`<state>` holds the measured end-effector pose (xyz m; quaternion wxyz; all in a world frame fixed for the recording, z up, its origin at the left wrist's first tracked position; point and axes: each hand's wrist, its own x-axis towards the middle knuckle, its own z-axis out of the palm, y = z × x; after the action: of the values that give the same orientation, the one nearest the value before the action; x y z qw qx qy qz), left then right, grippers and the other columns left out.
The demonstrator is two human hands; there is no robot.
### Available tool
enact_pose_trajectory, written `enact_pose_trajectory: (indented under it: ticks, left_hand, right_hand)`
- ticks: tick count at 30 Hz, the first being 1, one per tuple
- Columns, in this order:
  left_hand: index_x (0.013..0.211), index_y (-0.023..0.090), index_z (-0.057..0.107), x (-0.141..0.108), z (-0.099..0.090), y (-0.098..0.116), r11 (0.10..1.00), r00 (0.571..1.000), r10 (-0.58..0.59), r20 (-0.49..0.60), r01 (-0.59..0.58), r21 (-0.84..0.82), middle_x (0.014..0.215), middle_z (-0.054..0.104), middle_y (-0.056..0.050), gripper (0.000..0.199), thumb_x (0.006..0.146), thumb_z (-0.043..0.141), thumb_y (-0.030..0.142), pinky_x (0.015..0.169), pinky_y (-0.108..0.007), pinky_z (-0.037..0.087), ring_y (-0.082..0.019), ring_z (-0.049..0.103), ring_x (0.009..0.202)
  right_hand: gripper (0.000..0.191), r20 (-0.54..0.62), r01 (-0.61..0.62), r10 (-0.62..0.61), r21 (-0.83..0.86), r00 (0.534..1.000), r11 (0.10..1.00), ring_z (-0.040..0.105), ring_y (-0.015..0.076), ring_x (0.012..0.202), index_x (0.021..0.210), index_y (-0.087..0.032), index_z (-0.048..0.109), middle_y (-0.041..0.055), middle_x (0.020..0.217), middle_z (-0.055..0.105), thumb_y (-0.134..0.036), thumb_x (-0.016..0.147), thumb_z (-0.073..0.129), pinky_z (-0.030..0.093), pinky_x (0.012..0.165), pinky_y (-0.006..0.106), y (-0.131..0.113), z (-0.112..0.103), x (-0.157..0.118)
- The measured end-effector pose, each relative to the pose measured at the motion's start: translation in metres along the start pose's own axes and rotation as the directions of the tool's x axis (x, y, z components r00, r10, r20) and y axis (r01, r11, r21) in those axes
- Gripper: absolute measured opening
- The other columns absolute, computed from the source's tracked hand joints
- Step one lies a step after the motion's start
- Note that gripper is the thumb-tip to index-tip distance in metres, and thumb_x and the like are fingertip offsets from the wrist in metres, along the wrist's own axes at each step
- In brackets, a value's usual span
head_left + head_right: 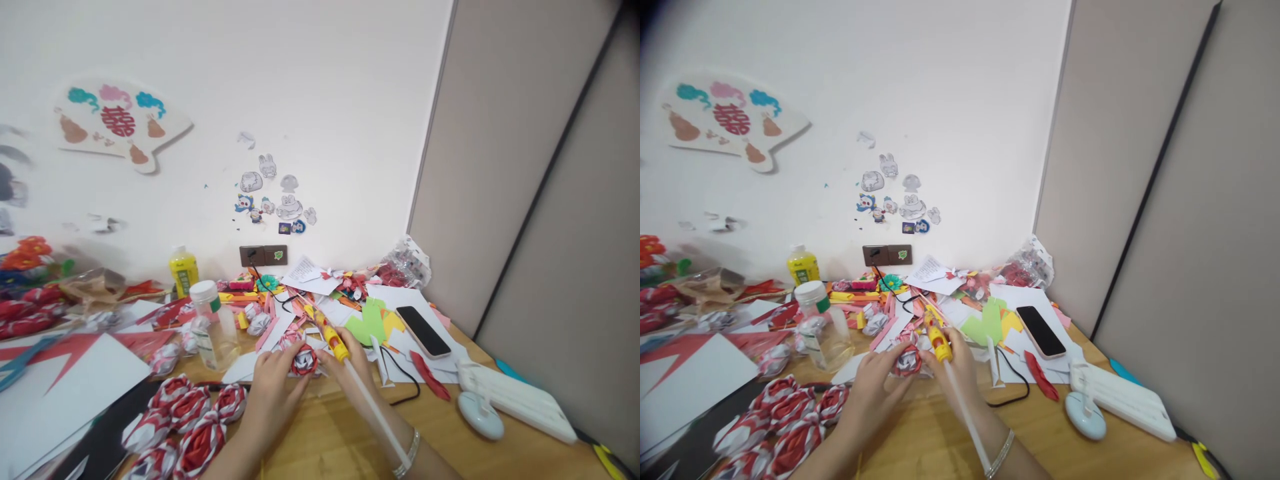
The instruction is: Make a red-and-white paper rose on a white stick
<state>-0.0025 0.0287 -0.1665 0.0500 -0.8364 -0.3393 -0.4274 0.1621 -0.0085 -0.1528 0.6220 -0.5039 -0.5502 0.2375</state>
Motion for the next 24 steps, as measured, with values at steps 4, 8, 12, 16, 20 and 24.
enact_pose_trajectory:
  ticks: [4, 8, 12, 16, 20, 24]
  left_hand:
    - [0.117, 0.021, 0.053, 0.000, -0.001, 0.001, 1.000, 1.000, 0.002, 0.031, -0.002, -0.013, 0.095, 0.070, -0.008, 0.038, 0.081, 0.057, 0.032, 0.074, -0.036, 0.044, -0.022, 0.062, 0.078]
    - [0.117, 0.020, 0.053, 0.000, -0.001, 0.000, 1.000, 1.000, -0.004, 0.014, 0.004, -0.001, 0.095, 0.070, -0.008, 0.039, 0.080, 0.058, 0.034, 0.073, -0.036, 0.045, -0.023, 0.062, 0.078]
    - [0.116, 0.020, 0.054, 0.001, -0.003, 0.000, 1.000, 1.000, -0.002, 0.006, 0.002, -0.008, 0.092, 0.071, -0.007, 0.039, 0.080, 0.059, 0.033, 0.071, -0.035, 0.045, -0.023, 0.062, 0.077]
    - [0.118, 0.020, 0.052, 0.000, -0.004, 0.000, 0.999, 0.999, 0.050, 0.002, -0.050, -0.018, 0.091, 0.071, -0.007, 0.040, 0.080, 0.059, 0.030, 0.071, -0.035, 0.045, -0.022, 0.061, 0.074]
    - [0.118, 0.020, 0.052, 0.000, -0.002, -0.001, 0.998, 0.998, 0.062, 0.007, -0.062, -0.018, 0.090, 0.070, -0.007, 0.039, 0.081, 0.058, 0.030, 0.072, -0.035, 0.044, -0.021, 0.062, 0.076]
    - [0.116, 0.020, 0.054, 0.001, -0.002, -0.001, 1.000, 1.000, 0.015, -0.009, -0.015, -0.014, 0.087, 0.071, -0.008, 0.037, 0.082, 0.056, 0.035, 0.069, -0.035, 0.045, -0.021, 0.062, 0.072]
  right_hand:
    - [0.028, 0.042, -0.056, 0.051, 0.123, 0.998, 0.991, 0.060, 0.0207, 0.083, 0.094, -0.018, 0.061, 0.0038, 0.087, 0.064, -0.033, 0.071, 0.067, 0.049, 0.074, 0.029, -0.002, -0.001, -0.001]
    - [0.022, 0.064, -0.107, 0.095, 0.219, 0.993, 0.970, 0.060, 0.0232, 0.085, 0.089, -0.019, 0.061, 0.0038, 0.085, 0.064, -0.032, 0.071, 0.067, 0.050, 0.076, 0.034, -0.012, -0.002, -0.001]
    - [0.023, 0.072, -0.137, 0.122, 0.265, 0.990, 0.954, 0.061, 0.0254, 0.087, 0.088, -0.019, 0.062, 0.0033, 0.080, 0.064, -0.031, 0.071, 0.068, 0.050, 0.078, 0.037, -0.018, -0.002, -0.001]
    - [0.024, 0.102, -0.130, 0.106, 0.274, 0.989, 0.953, 0.060, 0.0246, 0.088, 0.091, -0.021, 0.062, 0.0014, 0.077, 0.063, -0.031, 0.070, 0.068, 0.051, 0.077, 0.037, -0.010, -0.001, 0.000]
    - [0.023, 0.117, -0.103, 0.074, 0.265, 0.990, 0.959, 0.060, 0.0245, 0.090, 0.090, -0.020, 0.062, 0.0031, 0.081, 0.064, -0.030, 0.071, 0.068, 0.050, 0.079, 0.036, -0.007, -0.003, 0.001]
    - [0.021, 0.053, -0.058, 0.048, 0.214, 0.997, 0.975, 0.062, 0.0245, 0.084, 0.088, -0.020, 0.063, 0.0035, 0.078, 0.064, -0.030, 0.070, 0.068, 0.051, 0.075, 0.037, -0.011, -0.005, 0.003]
